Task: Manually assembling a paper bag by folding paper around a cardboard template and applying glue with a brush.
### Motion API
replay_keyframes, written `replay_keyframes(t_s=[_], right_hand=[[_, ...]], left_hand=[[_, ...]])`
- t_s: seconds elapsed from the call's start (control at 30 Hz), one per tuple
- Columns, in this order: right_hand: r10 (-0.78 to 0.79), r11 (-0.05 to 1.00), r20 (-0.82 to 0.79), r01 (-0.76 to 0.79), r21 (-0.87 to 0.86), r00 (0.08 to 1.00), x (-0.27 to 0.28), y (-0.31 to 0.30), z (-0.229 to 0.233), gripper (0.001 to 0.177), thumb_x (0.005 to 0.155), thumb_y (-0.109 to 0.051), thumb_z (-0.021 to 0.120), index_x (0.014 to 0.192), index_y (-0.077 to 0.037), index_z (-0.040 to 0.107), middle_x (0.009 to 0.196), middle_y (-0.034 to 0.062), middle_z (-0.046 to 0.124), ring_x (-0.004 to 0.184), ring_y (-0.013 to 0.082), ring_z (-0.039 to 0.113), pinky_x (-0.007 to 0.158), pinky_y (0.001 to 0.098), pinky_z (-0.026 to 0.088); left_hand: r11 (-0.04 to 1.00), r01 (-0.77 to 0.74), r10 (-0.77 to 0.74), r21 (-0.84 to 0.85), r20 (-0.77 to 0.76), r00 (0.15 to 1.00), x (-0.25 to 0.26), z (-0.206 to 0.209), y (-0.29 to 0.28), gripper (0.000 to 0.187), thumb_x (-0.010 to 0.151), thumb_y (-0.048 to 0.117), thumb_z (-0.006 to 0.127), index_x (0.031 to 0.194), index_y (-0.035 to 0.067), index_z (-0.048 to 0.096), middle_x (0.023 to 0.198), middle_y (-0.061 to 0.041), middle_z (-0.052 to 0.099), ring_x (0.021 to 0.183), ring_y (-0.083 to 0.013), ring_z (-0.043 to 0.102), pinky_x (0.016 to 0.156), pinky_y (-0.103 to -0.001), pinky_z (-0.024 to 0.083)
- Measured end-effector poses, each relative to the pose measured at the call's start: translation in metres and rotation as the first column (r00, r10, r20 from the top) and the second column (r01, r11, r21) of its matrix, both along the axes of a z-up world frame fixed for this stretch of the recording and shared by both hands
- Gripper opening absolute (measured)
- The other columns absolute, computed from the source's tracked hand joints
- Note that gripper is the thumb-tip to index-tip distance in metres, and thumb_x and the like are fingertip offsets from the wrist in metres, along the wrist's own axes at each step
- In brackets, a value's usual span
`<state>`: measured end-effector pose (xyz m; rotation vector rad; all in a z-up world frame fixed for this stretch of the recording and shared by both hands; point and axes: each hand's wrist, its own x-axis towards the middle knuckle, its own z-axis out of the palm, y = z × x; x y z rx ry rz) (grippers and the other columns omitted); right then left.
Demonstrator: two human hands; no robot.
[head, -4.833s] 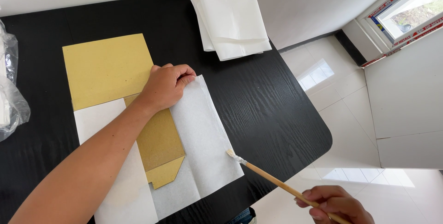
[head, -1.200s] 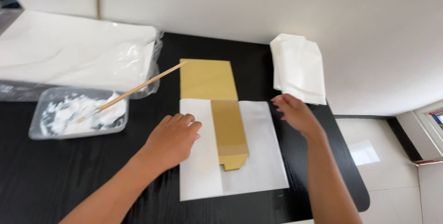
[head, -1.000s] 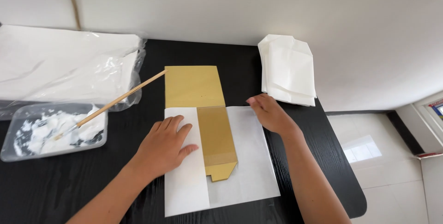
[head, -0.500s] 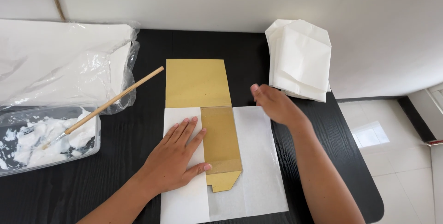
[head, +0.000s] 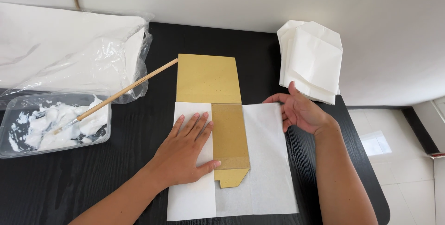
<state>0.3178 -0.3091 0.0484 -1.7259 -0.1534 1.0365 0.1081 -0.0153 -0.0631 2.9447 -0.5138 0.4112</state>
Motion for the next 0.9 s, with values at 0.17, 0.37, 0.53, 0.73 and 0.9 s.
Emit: replay_keyframes(t_s=[0.17,0.37,0.53,0.73,0.9], right_hand=[[0.065,0.997,-0.08,-0.061,0.054,0.995,-0.006,0.004,0.005,0.116,0.073,-0.093,0.017,0.138,-0.007,0.06,0.098,0.0171,0.071,0.065,0.0259,0.062,0.048,0.036,0.049],[-0.051,0.989,-0.166,0.073,0.131,0.985,0.0,0.0,-0.035,0.117,0.082,-0.096,0.012,0.135,-0.006,0.065,0.102,0.0261,0.075,0.074,0.0352,0.075,0.057,0.0461,0.063],[-0.117,0.977,-0.218,0.152,0.151,0.969,-0.013,0.021,-0.027,0.113,0.084,-0.093,0.017,0.138,-0.006,0.064,0.11,0.0245,0.072,0.085,0.0385,0.073,0.07,0.051,0.063],[-0.072,0.975,-0.201,0.112,0.194,0.977,-0.015,0.026,-0.032,0.115,0.083,-0.093,0.014,0.143,-0.005,0.059,0.116,0.024,0.069,0.092,0.0385,0.072,0.076,0.0522,0.063],[0.091,0.976,-0.165,-0.055,0.21,0.982,-0.029,0.037,-0.018,0.12,0.076,-0.098,0.01,0.137,-0.005,0.054,0.119,0.0242,0.067,0.095,0.0401,0.074,0.072,0.0546,0.064]], left_hand=[[1.0,0.001,-0.001,0.007,0.013,1.0,0.002,-0.005,0.001,0.1,0.101,0.085,0.039,0.16,0.006,0.022,0.169,-0.015,0.015,0.155,-0.032,0.009,0.122,-0.05,0.005],[0.975,-0.117,-0.002,-0.187,-0.538,0.843,0.0,0.078,0.005,0.066,0.103,0.024,0.029,0.162,0.001,0.014,0.17,-0.021,0.017,0.158,-0.0304,0.015,0.126,-0.047,0.005],[0.979,-0.147,0.055,-0.14,-0.514,0.856,0.002,0.079,0.002,0.066,0.103,0.03,0.037,0.161,0.004,0.02,0.169,-0.023,0.015,0.158,-0.0348,0.01,0.126,-0.048,0.003],[0.98,-0.178,0.105,-0.088,-0.531,0.841,0.002,0.074,0.006,0.07,0.104,0.043,0.039,0.16,0.002,0.025,0.168,-0.025,0.016,0.158,-0.036,0.01,0.127,-0.049,0.0],[0.981,-0.167,0.087,-0.097,-0.548,0.832,0.001,0.079,0.007,0.068,0.106,0.042,0.034,0.16,0.002,0.023,0.169,-0.024,0.014,0.159,-0.0346,0.009,0.127,-0.047,-0.001]])
